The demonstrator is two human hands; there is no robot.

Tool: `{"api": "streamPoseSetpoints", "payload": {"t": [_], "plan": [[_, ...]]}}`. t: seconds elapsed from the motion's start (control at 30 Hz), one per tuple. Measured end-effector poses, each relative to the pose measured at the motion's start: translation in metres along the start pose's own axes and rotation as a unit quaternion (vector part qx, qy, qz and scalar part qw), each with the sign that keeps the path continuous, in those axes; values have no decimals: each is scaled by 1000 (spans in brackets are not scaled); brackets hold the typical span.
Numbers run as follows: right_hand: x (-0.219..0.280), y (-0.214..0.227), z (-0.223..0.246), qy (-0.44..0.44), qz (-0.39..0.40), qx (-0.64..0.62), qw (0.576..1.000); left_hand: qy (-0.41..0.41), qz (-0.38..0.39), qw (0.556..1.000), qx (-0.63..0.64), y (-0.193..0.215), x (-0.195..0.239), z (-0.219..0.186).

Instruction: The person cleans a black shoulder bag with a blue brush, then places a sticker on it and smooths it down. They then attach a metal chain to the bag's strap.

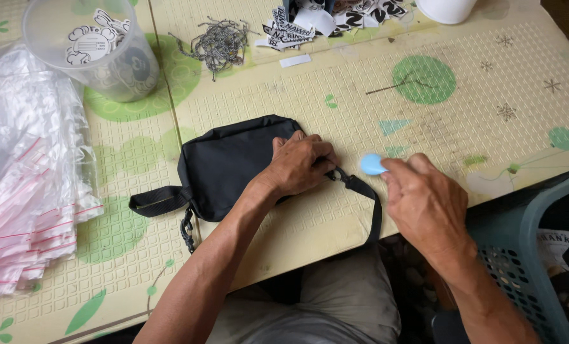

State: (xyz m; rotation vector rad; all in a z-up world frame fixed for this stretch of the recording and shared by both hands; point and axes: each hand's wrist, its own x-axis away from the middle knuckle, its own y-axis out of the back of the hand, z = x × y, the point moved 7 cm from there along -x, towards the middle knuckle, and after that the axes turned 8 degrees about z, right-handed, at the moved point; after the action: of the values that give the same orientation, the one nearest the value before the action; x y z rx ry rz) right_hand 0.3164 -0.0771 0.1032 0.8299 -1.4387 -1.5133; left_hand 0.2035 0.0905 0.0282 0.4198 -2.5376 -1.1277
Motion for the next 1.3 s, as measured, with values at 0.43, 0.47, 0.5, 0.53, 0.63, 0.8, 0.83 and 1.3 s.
{"api": "streamPoseSetpoints", "payload": {"t": [0.43, 0.47, 0.5, 0.53, 0.63, 0.8, 0.83, 1.3], "plan": [[-15, -5, 35, 124, 72, -287, 947, -94, -171, 977, 90, 8, 18, -6], [-6, -3, 40, 148, 120, -263, 946, -93, -171, 977, 87, 7, 18, -6], [4, -3, 34, 151, 123, -264, 945, -89, -171, 977, 87, 7, 16, -5], [17, -6, 32, 178, 144, -201, 952, -87, -148, 981, 95, 4, 14, -4], [41, 8, 42, 238, 108, -177, 949, -102, -108, 981, 126, 9, 10, 6], [57, 26, 59, 224, -63, -203, 951, -91, -40, 972, 213, 55, 59, -4], [57, 23, 61, 222, -84, -199, 951, -89, -43, 985, 144, 63, 71, -6], [46, -34, 230, 370, -100, -219, 897, 82, 65, 987, 120, 81, 105, 57]]}}
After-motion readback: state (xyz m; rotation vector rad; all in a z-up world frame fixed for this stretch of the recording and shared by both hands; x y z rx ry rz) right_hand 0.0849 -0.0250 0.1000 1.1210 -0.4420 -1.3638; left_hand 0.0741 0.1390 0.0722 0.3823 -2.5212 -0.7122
